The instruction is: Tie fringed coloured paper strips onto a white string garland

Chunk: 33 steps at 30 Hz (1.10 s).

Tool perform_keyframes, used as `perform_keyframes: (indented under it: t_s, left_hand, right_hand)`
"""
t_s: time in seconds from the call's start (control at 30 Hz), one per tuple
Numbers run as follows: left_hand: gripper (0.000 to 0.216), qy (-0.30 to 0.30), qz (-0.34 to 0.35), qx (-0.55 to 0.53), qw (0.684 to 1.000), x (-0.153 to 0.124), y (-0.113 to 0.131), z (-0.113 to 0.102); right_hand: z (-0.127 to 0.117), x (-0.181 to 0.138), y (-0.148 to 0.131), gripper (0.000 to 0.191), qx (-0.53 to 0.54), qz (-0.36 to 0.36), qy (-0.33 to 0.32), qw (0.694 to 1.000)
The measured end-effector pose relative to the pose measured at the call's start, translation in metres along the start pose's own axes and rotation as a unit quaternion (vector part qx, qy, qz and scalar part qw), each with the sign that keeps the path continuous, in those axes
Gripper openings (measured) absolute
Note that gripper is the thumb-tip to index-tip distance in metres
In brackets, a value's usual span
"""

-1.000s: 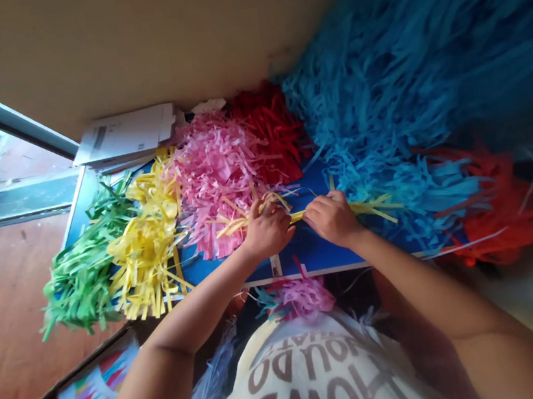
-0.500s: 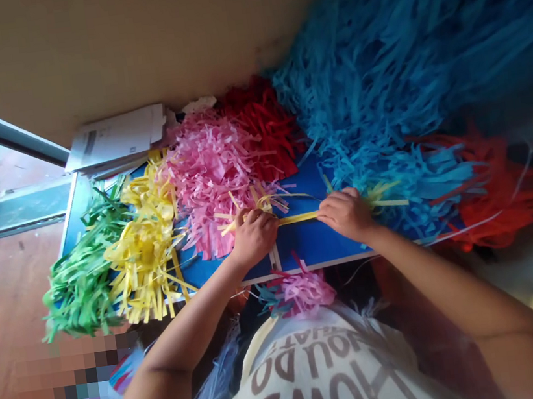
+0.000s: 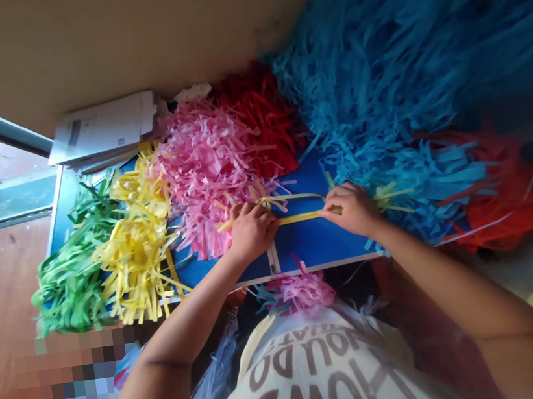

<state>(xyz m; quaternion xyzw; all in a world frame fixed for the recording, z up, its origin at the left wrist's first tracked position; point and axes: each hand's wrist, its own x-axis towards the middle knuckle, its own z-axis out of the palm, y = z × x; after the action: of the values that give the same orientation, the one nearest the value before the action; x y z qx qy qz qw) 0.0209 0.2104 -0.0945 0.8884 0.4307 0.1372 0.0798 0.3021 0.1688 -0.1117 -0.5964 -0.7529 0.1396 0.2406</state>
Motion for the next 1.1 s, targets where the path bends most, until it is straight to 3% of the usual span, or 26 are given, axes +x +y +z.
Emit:
perform_keyframes:
  t_s: [0.27, 0.37, 0.47, 0.57, 0.73, 0.97, 1.1]
  left_hand:
    - [0.021, -0.033, -0.005, 0.028, 0.999, 0.012, 0.001, -0.002]
    - [0.01, -0.006, 0.06, 0.062, 0.996, 0.011, 0.006, -0.004]
    - [0.014, 0.028, 0.163, 0.065, 0.984, 0.008, 0.01, -0.003]
    - [0.012, 0.04, 0.19, 0.068, 0.979, 0.009, 0.014, 0.0]
    - [0.021, 0.055, 0.205, 0.093, 0.973, 0.019, 0.022, 0.003]
    - [0.022, 0.033, 0.18, 0.099, 0.978, 0.029, 0.024, 0.007]
    - [0.019, 0.012, 0.189, 0.079, 0.979, 0.029, 0.022, 0.004]
  right_hand:
    - [-0.008, 0.016, -0.019, 0.015, -0.07, 0.081, -0.091, 0.99]
    - [-0.01, 0.016, -0.028, 0.001, -0.125, 0.008, -0.07, 0.99]
    - [-0.011, 0.014, -0.034, 0.013, -0.153, -0.124, -0.049, 0.979]
    - [-0.009, 0.013, -0.035, 0.014, -0.172, -0.194, -0.032, 0.965]
    - [-0.001, 0.022, -0.033, 0.025, -0.194, -0.223, -0.02, 0.955]
    - [-0.004, 0.028, -0.024, 0.01, -0.125, -0.166, -0.046, 0.977]
    - [-0.007, 0.031, -0.03, 0.019, -0.188, -0.221, -0.072, 0.954]
